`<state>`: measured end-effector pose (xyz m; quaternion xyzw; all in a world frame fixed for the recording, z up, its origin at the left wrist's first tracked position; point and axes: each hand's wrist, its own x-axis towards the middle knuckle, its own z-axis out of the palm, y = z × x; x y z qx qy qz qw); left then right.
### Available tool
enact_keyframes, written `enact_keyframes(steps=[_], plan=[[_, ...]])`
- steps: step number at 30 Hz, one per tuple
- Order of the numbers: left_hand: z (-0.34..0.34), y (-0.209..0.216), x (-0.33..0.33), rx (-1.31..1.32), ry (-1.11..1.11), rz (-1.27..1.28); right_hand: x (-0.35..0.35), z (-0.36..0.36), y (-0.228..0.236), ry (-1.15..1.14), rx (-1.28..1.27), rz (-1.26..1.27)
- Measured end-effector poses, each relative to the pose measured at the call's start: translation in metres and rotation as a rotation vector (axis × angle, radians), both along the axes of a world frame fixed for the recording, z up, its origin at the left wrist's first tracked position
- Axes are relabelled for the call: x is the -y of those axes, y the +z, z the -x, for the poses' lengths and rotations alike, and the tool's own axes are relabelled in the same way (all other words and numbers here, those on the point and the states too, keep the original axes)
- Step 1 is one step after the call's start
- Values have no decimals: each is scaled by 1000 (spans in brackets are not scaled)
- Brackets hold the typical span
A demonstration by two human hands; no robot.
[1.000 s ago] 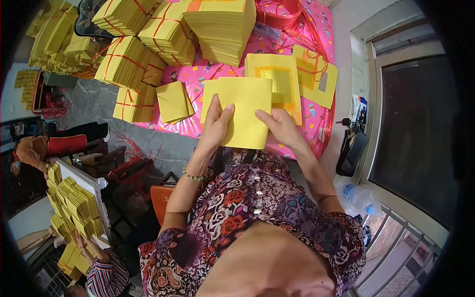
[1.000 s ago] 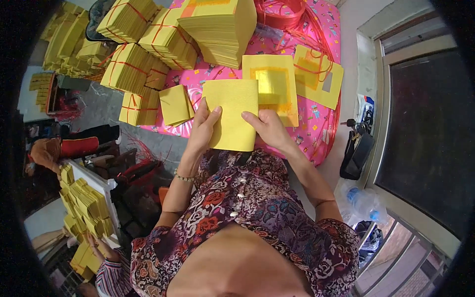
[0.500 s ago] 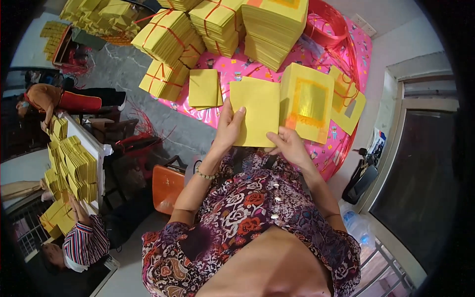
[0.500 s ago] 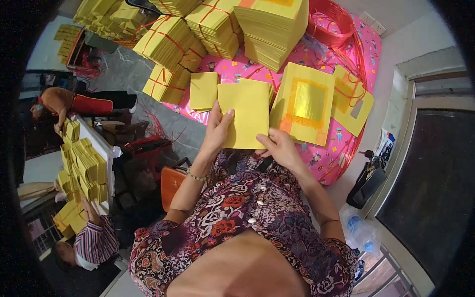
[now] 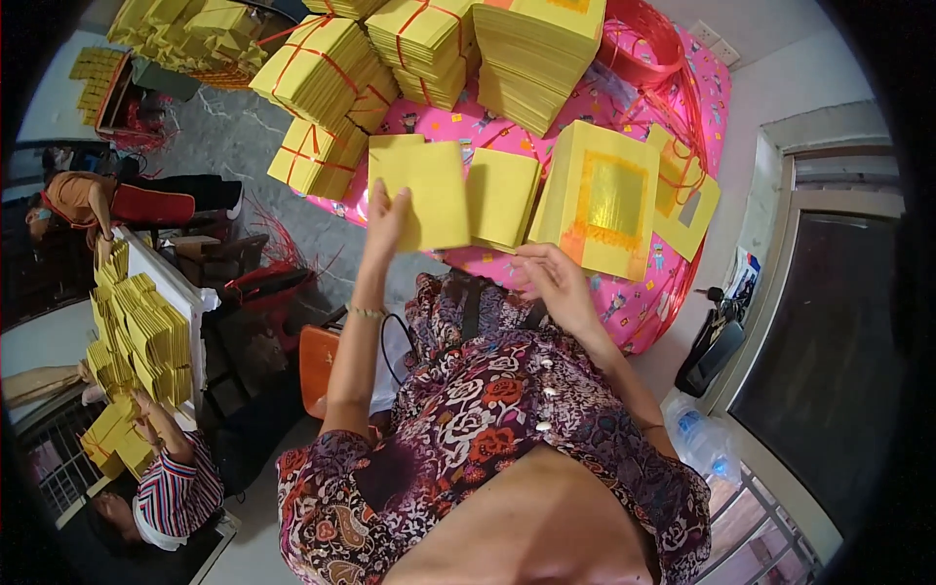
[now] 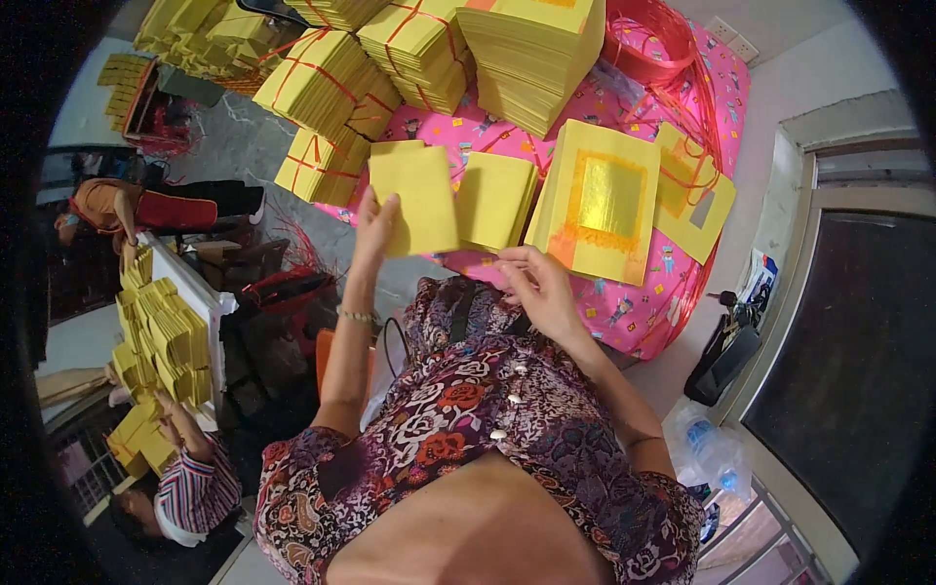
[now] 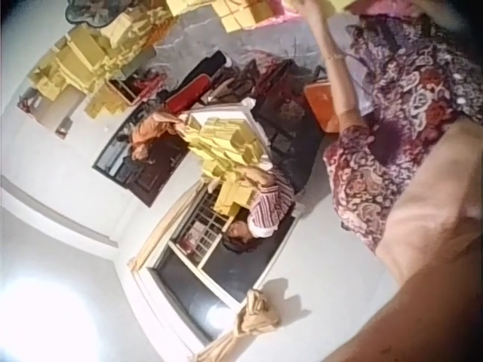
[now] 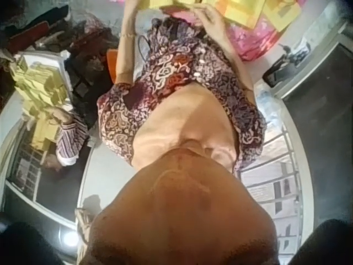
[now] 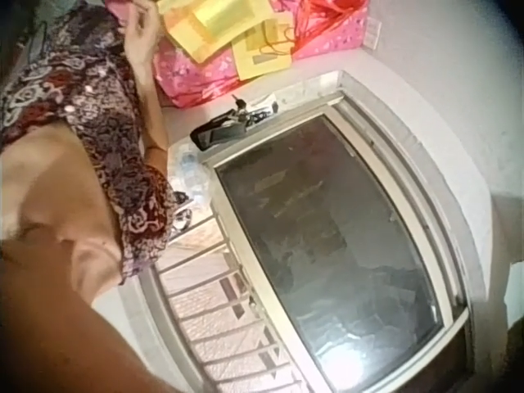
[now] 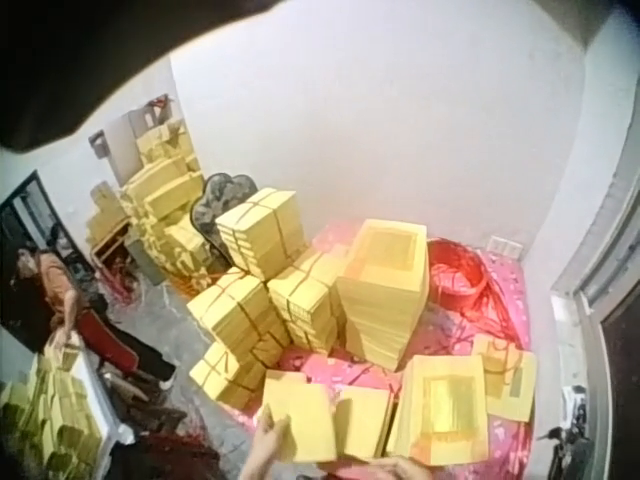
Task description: Folding yellow sheets of joss paper into bundles for processing.
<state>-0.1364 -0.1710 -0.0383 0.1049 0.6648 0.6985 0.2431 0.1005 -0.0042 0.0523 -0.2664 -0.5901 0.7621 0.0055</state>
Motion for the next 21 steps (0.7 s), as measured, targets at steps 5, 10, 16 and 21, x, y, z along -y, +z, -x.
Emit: enact_keyframes(steps=[5, 10, 16, 21], plan=[[78, -64, 31, -69, 68, 144, -18, -15, 7, -94, -14, -182], [101, -92, 25, 33, 72, 224, -33, -25, 10, -208, 56, -212], [109, -122, 11, -18, -27, 296, -37, -29, 14, -227, 106, -213], [122, -148, 26, -398, -38, 812, -36, -28, 13, -211, 93, -193]])
